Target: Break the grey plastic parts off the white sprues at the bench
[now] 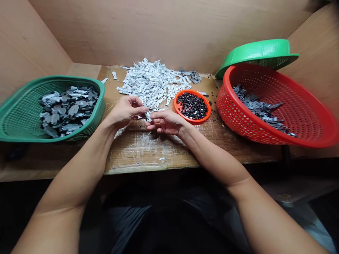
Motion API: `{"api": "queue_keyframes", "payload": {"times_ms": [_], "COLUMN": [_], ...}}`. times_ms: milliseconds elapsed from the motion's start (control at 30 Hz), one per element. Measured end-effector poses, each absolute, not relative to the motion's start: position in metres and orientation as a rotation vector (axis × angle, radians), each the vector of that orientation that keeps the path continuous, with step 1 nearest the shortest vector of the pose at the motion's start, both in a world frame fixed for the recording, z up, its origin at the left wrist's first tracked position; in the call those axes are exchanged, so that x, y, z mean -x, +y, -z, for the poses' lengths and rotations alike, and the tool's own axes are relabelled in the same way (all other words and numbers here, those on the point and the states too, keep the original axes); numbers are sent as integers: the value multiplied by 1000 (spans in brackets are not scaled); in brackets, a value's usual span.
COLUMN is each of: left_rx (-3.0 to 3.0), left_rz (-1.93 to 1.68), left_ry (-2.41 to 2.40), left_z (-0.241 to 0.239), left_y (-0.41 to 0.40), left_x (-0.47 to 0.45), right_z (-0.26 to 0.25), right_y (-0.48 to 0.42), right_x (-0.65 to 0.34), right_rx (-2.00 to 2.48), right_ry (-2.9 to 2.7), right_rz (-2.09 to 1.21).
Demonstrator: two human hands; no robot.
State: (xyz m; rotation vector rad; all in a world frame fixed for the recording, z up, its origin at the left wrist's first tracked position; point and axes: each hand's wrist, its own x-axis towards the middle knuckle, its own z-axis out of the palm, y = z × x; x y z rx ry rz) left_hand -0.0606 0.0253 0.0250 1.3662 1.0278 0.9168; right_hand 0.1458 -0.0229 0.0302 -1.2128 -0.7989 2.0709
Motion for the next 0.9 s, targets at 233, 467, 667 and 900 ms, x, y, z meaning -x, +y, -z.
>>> {"api": "queue_keyframes", "payload": {"times_ms": [233, 467, 667, 900], "left_rx": [-1407, -1366, -1348, -1344], "left_rz": [-929, -968, -992, -1030], "left_ry": [1026, 982, 1007, 1032], "left_z": [-25, -25, -28, -25], "left_y": [23, 21, 17, 18], "left_x": [57, 55, 50, 46], "right_z": [-37, -31, -31, -29], "right_y": [-26, -22, -23, -23], "right_x": [-144, -144, -142, -141], "right_rx": [1234, 1208, 1183, 1168], "right_ry": [-799, -683, -699, -812], "right_rz": [-2047, -2071, -2045, -2014]}}
